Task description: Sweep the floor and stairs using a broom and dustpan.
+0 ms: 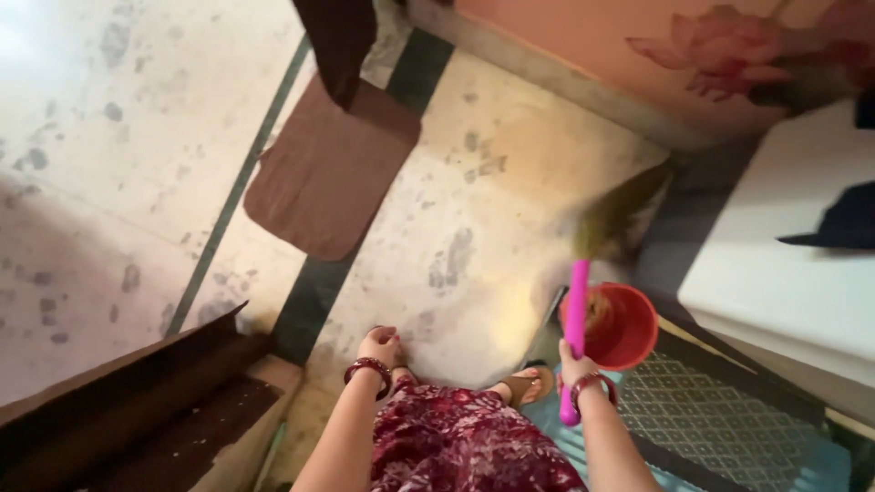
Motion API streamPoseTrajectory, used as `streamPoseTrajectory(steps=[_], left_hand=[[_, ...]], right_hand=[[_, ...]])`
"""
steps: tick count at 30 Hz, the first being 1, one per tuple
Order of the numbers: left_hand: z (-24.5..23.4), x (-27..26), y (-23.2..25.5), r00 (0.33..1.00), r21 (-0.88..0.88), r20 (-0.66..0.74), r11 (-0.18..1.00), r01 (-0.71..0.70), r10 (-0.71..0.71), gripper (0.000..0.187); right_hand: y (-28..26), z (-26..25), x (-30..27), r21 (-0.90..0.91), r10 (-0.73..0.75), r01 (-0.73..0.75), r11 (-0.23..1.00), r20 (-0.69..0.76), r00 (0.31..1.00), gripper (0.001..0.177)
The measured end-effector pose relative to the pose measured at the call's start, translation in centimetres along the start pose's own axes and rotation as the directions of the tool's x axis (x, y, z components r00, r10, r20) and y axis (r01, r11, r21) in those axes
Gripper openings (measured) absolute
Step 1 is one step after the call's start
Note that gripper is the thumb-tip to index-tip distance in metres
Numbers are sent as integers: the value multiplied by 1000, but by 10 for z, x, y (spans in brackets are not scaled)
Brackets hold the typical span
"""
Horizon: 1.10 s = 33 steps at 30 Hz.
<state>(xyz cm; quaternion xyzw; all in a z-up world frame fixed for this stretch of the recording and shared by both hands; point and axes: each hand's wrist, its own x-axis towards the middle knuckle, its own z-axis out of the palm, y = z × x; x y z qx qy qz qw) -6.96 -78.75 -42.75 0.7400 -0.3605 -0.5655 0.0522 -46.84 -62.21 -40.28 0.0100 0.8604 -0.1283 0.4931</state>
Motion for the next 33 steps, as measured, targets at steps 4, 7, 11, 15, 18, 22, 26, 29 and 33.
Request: streamPoseTrajectory(steps=[4, 7, 11, 15, 18, 22, 26, 29, 33], left_hand=[[-68, 17, -17, 998, -21, 1, 998, 60, -60, 33], [-109, 41, -52, 998, -87, -16, 994, 62, -64, 33], [-146, 43, -47, 994, -157, -44, 983, 91, -99, 33], [-157, 72, -71, 989, -206, -59, 971, 118, -133, 34], [-171, 75, -65, 989, -149, -49, 980, 129, -138, 37], [-173, 96, -51, 976, -223, -101, 960, 167, -193, 37], [-174, 132, -38, 958, -148, -161, 965, 215, -238, 40], [-165, 205, -76, 939, -25, -318, 991, 132, -133, 44], [-170, 253, -51, 915, -2, -364, 982, 188, -176, 45]], right_hand=[[-72, 71, -10, -140, 4, 9, 990, 89, 996, 59], [-119, 102, -42, -295, 22, 6, 956, 90, 996, 63], [-151, 109, -118, -371, -101, 128, 920, 92, 991, 58], [-106, 110, -154, -533, -438, 354, 769, -35, 898, 49], [-89, 121, -185, -637, -319, 246, 731, 0, 948, 47], [-132, 153, -216, -613, -355, 320, 722, 69, 932, 44], [-204, 198, -220, -602, -432, 493, 628, 257, 864, 75], [-242, 234, -176, -579, -517, 624, 524, 366, 774, 78], [-299, 277, -108, -646, -442, 613, 455, 433, 785, 70]])
